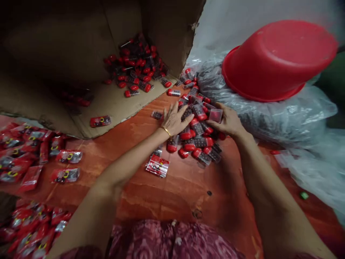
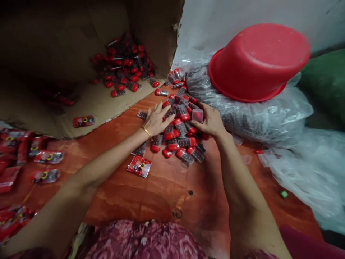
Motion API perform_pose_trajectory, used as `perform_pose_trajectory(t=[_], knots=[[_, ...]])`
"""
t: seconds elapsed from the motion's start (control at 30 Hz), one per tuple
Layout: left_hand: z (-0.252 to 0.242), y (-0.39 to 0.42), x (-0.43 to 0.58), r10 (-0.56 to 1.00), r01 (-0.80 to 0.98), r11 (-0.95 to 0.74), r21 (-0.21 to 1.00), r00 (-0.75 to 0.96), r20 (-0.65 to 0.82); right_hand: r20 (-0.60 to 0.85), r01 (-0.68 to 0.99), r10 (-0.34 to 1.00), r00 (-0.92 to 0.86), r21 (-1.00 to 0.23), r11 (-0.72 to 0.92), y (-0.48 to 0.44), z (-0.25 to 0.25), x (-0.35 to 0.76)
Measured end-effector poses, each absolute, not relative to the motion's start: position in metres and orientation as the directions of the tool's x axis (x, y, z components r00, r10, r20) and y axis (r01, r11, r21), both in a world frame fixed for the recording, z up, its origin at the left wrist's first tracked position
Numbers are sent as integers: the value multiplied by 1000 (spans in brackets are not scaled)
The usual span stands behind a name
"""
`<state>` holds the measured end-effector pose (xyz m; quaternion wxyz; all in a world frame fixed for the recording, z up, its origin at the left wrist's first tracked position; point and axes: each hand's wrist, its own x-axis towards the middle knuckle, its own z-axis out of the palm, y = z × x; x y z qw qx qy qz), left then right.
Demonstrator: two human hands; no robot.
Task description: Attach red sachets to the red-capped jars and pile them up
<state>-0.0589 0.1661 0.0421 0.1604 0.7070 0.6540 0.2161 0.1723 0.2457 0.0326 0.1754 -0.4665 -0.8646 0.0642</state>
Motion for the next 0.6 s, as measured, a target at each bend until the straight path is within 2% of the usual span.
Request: perform_pose_trajectory(t=[0.1,0.2,0.3,0.43,0.5,0.6], knots=[[60,100,-67,982,849,-172,500,105,158,351,789,806,-477,-232,569,213,43,187],[50,27,-68,971,825,-234,515,222,87,461,793,797,-389,-272,545,169,52,169],[23,-20,-63,980,838,-172,517,199,3,382,665,759,-528,-369,649,128,51,117],[3,-36,-67,963,808,-234,540,268,16,309,399,528,-791,-395,828,103,33,38],[1,-38,-77,952,775,-262,575,306,20,257,363,462,-849,-352,863,104,22,16],[1,-44,-97,925,741,-319,591,378,26,229,367,451,-863,-330,870,109,8,16]])
